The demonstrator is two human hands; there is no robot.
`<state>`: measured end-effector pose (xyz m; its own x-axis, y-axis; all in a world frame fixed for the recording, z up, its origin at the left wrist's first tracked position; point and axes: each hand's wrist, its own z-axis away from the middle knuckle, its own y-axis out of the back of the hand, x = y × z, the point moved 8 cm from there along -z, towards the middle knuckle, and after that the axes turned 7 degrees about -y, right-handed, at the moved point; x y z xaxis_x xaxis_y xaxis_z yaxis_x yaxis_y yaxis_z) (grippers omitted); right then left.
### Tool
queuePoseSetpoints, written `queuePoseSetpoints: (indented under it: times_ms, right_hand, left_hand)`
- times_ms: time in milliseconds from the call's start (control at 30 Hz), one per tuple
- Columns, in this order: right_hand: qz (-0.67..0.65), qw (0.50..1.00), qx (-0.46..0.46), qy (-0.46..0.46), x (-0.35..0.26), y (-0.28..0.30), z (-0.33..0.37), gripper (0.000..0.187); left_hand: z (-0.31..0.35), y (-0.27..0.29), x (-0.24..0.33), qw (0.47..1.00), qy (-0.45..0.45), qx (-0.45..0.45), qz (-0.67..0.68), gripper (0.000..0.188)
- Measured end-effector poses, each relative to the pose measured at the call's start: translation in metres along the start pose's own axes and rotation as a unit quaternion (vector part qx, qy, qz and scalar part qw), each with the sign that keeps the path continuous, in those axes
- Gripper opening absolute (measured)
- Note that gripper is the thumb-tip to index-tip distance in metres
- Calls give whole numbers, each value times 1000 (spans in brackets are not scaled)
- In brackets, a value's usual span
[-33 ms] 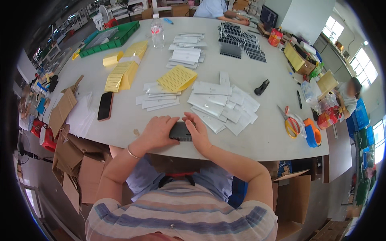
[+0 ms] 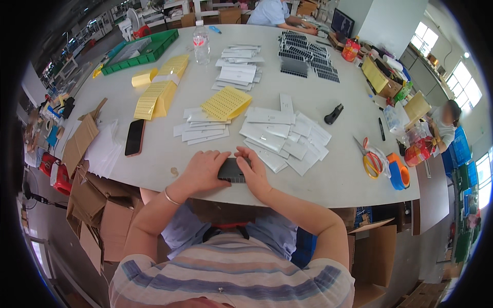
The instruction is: Applying labels to components and assembling them onto metal heatsinks, then packing them into a cardboard box.
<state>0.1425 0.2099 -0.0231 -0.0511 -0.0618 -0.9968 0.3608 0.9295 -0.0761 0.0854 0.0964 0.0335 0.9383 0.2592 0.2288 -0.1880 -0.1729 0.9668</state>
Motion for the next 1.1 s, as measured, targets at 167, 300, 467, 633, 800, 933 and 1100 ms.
queuePoseSetpoints:
  times_ms: [167,300,467,633,800,933,1100]
  right_hand:
    - [85,996,27,8,-8,0,4,34]
    - [85,996,38,-2,-6,2,0,33]
    - [76,996,35,-2,-6,-2,-1,34]
    - [42,998,31,21,-3,-1,-1,39]
    - [7,999,44,25,-3,2,-3,40]
    - [18,999,40,13,2,1,-3,38]
    - [42,999,18,-9,2,-8,15,41]
  left_hand:
    - [15,16,9,999,-8,25,-40,81]
    - [51,23,-19,974,44,220,10,92]
    - [76,-33,-70,845,151,351,375,68]
    - [50,-40,-47,789,128,345,492,64]
    - [44,-28,-38,868,122,232,423,84]
    - [42,-5,-19,950,58,197,235,89]
    - [42,-4,-28,978,62,152,127,79]
